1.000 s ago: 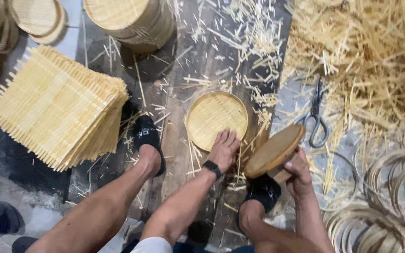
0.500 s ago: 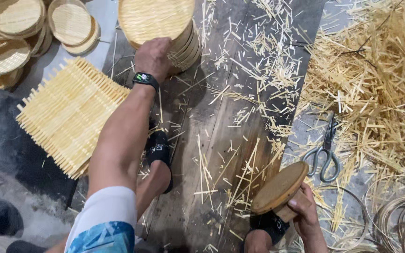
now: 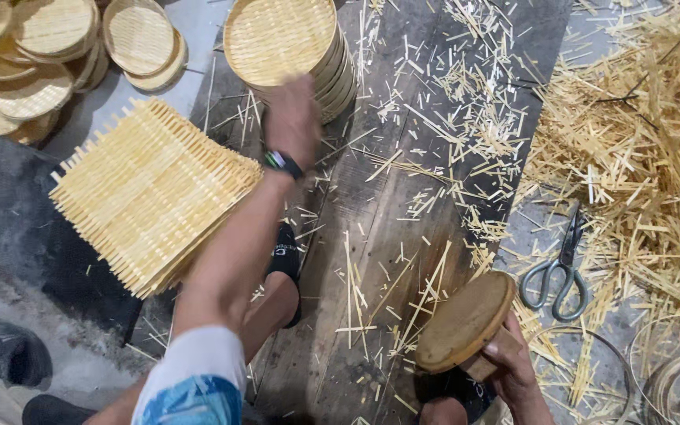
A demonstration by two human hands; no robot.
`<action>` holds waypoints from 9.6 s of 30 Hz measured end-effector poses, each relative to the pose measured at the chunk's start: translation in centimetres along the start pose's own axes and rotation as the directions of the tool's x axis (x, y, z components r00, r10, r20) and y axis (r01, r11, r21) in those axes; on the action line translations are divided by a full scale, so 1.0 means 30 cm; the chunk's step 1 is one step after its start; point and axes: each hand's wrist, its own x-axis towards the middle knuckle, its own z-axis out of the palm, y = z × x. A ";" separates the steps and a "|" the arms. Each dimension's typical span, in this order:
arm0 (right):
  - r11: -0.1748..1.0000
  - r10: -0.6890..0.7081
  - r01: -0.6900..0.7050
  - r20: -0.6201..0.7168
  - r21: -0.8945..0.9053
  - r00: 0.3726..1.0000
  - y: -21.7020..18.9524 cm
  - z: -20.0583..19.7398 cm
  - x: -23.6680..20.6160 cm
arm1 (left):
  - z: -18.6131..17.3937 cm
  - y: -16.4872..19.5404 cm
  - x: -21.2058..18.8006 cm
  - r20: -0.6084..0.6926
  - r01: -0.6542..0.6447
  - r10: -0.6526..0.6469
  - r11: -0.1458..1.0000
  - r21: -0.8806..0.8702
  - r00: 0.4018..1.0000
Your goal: The person sits on the floor assembling bamboo steamer lids. They place a woven bamboo mat over a round wooden base, press a bamboo rim ring around the mat's edge, trim excess bamboo strips with scissors, and stack finished lids with others on the floor.
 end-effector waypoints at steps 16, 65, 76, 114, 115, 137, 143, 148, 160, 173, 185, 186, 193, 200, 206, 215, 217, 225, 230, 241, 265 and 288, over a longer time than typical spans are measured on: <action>0.934 0.121 -0.202 -0.271 -0.296 0.955 0.112 0.157 0.155 | -0.219 0.165 -0.509 0.222 0.134 -0.083 0.964 -0.228 0.972; 0.985 0.156 -0.167 -0.193 -0.042 0.969 0.264 -0.105 0.053 | -0.824 -0.629 -0.424 -0.331 0.393 -0.356 0.918 0.049 0.874; 0.962 -0.190 0.204 -0.092 0.183 0.978 -0.026 0.081 0.012 | -0.648 0.109 -0.388 0.022 -0.095 0.098 0.991 -0.090 0.995; -0.009 -0.107 -0.335 -0.332 -0.942 0.937 0.119 -0.640 -0.469 | -0.256 0.446 -0.700 0.478 0.650 -0.445 0.448 -0.613 0.757; -0.066 -0.141 -0.261 -0.250 -0.963 0.958 0.130 -0.604 -0.484 | -0.279 0.462 -0.681 0.466 0.639 -0.440 0.467 -0.611 0.768; -0.427 -0.336 0.628 0.759 -0.650 0.558 -0.843 0.526 -0.479 | -0.797 1.130 -0.331 0.823 0.922 0.415 -0.182 -0.342 0.388; -0.593 -0.281 0.653 0.881 -0.471 0.380 -0.729 0.685 -0.369 | -0.794 1.034 -0.298 0.896 0.954 0.335 -0.160 -0.252 0.292; -0.568 -0.373 0.608 0.832 -0.554 0.410 -0.648 0.707 -0.284 | -0.766 0.997 -0.354 0.928 0.877 0.214 -0.443 -0.187 0.306; 0.981 -0.192 0.193 -0.047 0.024 0.980 -0.668 0.407 -0.150 | -0.584 0.710 -0.339 0.814 0.486 0.089 -0.837 -0.251 0.574; 0.979 -0.174 0.186 -0.134 0.086 0.976 -0.552 0.410 -0.114 | -0.546 0.658 -0.388 0.840 0.423 0.113 -0.894 -0.147 0.530; 0.937 -0.247 0.263 -0.098 0.228 0.964 -0.444 0.276 -0.038 | -0.434 0.674 -0.484 0.866 0.548 0.127 -0.816 -0.186 0.484; 0.951 -0.238 0.252 -0.098 0.179 0.966 -0.442 0.266 -0.036 | -0.422 0.673 -0.496 0.873 0.520 0.111 -0.835 -0.177 0.475; 0.816 -0.307 0.072 -0.324 -0.574 0.895 -0.315 0.186 0.034 | -0.256 0.643 -0.612 0.815 0.600 -0.378 -0.551 -0.580 0.439; 0.398 -0.573 0.063 -0.195 -0.915 0.796 -0.122 0.113 0.177 | -0.052 0.579 -0.701 0.492 0.687 -0.483 0.558 -0.465 0.724; 0.389 -0.550 0.009 -0.224 -0.921 0.804 -0.104 0.121 0.161 | -0.041 0.575 -0.703 0.594 0.792 -0.542 0.521 -0.317 0.594; 0.417 -0.559 0.006 -0.252 -0.909 0.790 -0.125 0.152 0.143 | -0.034 0.553 -0.697 0.645 0.820 -0.538 0.507 -0.266 0.542; 0.403 -0.564 -0.002 -0.250 -0.915 0.787 -0.118 0.141 0.147 | -0.030 0.543 -0.702 0.682 0.838 -0.512 0.458 -0.298 0.523; 0.330 -0.562 -0.016 -0.210 -0.944 0.800 -0.104 0.100 0.180 | 0.004 0.536 -0.725 0.729 0.884 -0.503 0.322 -0.340 0.464; 0.341 -0.554 0.002 -0.199 -0.940 0.809 -0.111 0.081 0.183 | 0.014 0.523 -0.730 0.813 0.922 -0.443 0.090 -0.378 0.377; 0.502 -0.432 0.051 -0.199 -0.863 0.880 -0.154 0.085 0.187 | -0.057 0.522 -0.672 0.783 0.878 -0.416 0.335 -0.341 0.462; -0.119 -0.133 0.486 0.499 -0.866 0.856 -0.132 0.352 0.207 | 0.066 0.757 -0.360 0.523 0.318 0.094 0.698 -0.641 0.847; 0.450 -0.107 -0.107 -0.173 -0.887 0.979 -0.022 0.015 0.510 | 0.212 0.754 -0.354 0.870 0.714 -0.110 0.625 -0.315 0.480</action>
